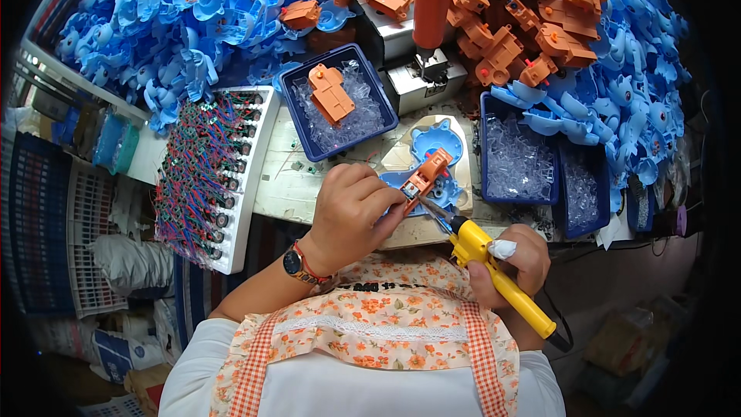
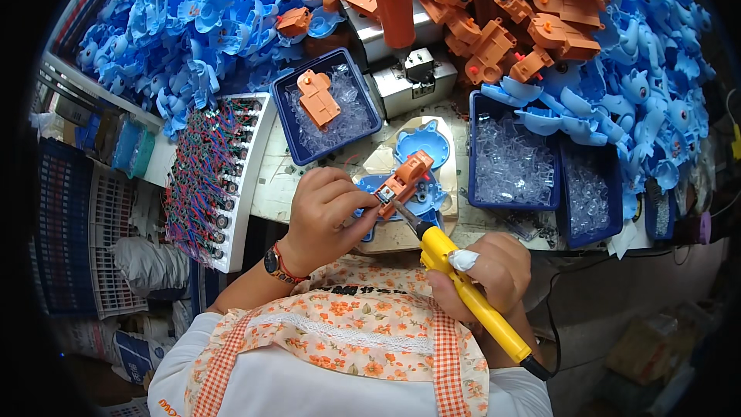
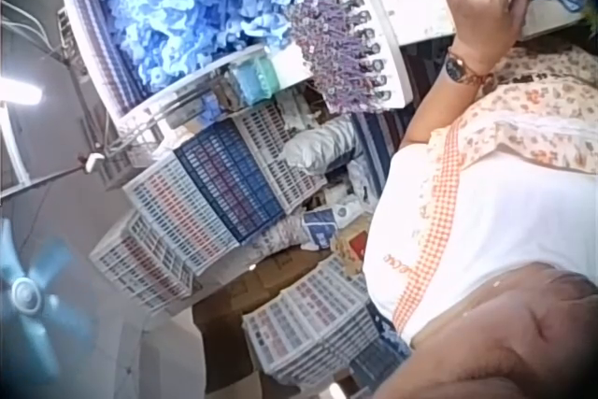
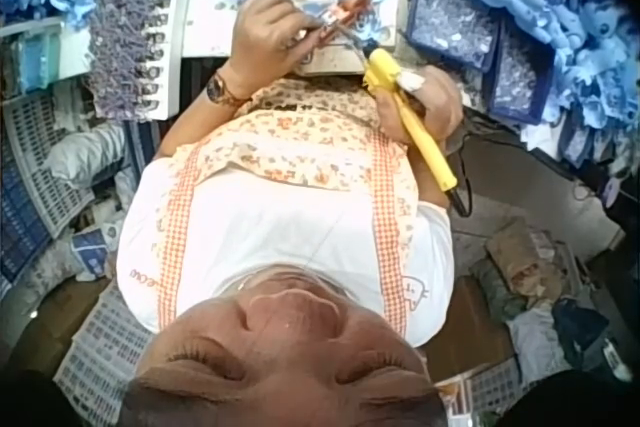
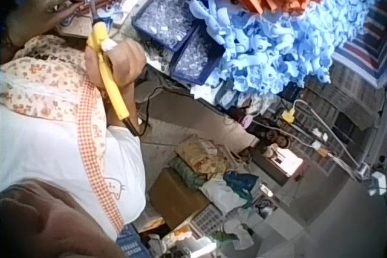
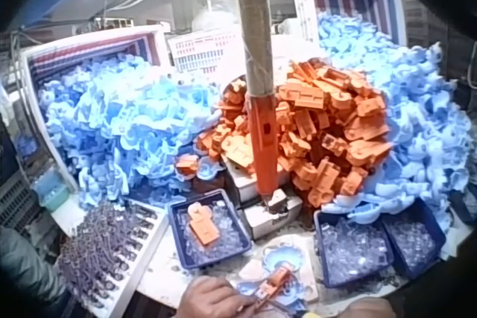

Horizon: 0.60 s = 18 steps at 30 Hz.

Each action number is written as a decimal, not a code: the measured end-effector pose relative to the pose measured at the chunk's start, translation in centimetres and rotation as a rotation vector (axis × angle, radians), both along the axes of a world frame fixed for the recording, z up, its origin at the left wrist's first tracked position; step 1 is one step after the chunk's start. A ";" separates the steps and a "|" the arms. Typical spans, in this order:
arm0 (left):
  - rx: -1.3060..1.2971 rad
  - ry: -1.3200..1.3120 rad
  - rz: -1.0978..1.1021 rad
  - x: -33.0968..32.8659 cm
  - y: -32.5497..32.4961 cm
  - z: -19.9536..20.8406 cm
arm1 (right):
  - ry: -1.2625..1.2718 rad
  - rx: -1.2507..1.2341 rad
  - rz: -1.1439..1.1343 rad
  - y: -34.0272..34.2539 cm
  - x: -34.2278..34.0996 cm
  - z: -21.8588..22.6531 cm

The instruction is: Assembling plastic toy parts at a factory workstation using a glue gun.

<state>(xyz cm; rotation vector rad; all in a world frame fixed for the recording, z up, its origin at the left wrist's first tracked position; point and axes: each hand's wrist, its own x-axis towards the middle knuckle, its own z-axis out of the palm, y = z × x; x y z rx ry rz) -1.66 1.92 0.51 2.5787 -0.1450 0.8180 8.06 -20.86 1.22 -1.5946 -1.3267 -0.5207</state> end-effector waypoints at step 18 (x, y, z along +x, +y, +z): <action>-0.204 -0.125 0.065 0.0 1.7 1.2 | 0.097 -0.003 -0.027 -1.3 -0.2 -0.6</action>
